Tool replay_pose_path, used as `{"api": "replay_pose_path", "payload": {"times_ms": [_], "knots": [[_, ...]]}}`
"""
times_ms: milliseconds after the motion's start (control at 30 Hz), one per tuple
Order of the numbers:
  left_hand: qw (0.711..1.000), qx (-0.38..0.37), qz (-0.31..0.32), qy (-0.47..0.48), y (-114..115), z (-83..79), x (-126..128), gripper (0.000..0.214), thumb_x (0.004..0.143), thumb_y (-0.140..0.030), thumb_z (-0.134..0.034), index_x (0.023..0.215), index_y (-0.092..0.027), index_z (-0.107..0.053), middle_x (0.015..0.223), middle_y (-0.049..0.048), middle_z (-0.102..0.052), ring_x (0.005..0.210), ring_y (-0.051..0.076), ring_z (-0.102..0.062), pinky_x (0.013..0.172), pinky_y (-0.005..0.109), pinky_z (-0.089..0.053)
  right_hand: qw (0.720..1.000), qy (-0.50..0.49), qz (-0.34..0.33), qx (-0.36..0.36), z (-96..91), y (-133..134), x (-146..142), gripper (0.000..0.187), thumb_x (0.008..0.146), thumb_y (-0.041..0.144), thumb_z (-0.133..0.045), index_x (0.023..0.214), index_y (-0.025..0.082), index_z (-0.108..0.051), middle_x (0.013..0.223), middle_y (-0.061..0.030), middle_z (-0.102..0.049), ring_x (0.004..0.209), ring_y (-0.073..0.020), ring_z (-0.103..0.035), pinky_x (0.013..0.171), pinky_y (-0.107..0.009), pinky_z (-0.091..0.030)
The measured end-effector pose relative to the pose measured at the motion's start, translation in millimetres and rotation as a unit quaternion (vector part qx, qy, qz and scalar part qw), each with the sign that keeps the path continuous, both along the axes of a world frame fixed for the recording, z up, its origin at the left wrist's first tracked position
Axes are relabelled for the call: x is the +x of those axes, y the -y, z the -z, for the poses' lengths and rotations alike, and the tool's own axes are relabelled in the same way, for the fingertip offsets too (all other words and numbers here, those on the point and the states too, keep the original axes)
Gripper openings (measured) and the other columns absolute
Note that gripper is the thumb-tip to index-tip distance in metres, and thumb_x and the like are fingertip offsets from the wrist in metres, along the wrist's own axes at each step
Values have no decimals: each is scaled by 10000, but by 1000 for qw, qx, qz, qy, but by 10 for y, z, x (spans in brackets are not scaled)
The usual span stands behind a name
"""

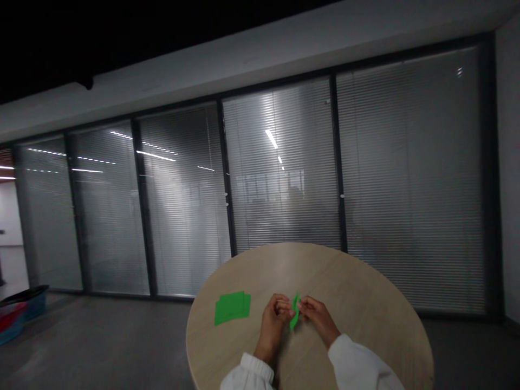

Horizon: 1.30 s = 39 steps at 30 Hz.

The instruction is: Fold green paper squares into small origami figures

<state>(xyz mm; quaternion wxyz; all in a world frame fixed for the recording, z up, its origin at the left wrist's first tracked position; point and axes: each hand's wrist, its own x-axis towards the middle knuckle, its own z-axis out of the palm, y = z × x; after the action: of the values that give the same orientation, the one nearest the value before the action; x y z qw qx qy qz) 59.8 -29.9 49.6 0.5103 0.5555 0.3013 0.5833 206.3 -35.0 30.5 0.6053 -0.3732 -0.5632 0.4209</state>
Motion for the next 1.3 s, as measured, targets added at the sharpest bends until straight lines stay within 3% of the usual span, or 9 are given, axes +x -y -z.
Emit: {"api": "replay_pose_path", "payload": {"times_ms": [300, 400, 700, 967, 1133, 1300], "knots": [[998, 41, 1, -55, 7, 78, 28, 284, 598, -284, -802, 759, -169, -599, 647, -23, -591, 609, 114, -531, 569, 210, -395, 999, 8, 27, 25, -75, 46, 22, 459, 599, 624, -735, 626, 180, -620, 597, 9, -605, 627, -175, -561, 618, -275, -436], [994, 47, 11, -97, -11, 115, 27, 326, 580, -319, -820, 794, -171, -624, 670, -18, -608, 642, 124, -545, 594, 215, -399, 999, 10, 26, 37, -65, 34, 32, 447, 585, 613, -750, 600, 185, -621, 591, 8, -610, 631, -184, -565, 634, -286, -447], [986, 19, -25, -162, -63, 146, 3, 306, 573, -400, -798, 581, -138, -640, 481, -36, -530, 463, 88, -421, 482, 217, -273, 997, 58, 32, 48, 28, -27, 74, 407, 680, 587, -700, 676, 181, -674, 682, -19, -669, 693, -201, -597, 674, -290, -453], [985, 49, -5, -166, -36, 134, -7, 278, 634, -396, -743, 605, -149, -619, 495, -42, -501, 491, 94, -406, 515, 221, -295, 997, 52, 32, 55, -14, 15, 77, 389, 694, 569, -698, 639, 185, -692, 640, -17, -653, 663, -198, -579, 639, -287, -437], [985, 50, 10, -165, -35, 146, -4, 256, 640, -374, -736, 621, -145, -623, 494, -57, -462, 491, 87, -380, 513, 219, -283, 995, 73, 32, 58, -8, 6, 96, 407, 711, 585, -678, 712, 180, -709, 708, -28, -686, 708, -206, -600, 682, -288, -445], [977, 33, 31, -206, -71, 194, 7, 301, 595, -414, -755, 633, -133, -655, 492, -57, -478, 495, 88, -381, 514, 225, -276, 993, 76, 68, 62, 37, -34, 127, 430, 729, 586, -656, 628, 169, -659, 598, 9, -599, 633, -170, -536, 610, -253, -393]]}}
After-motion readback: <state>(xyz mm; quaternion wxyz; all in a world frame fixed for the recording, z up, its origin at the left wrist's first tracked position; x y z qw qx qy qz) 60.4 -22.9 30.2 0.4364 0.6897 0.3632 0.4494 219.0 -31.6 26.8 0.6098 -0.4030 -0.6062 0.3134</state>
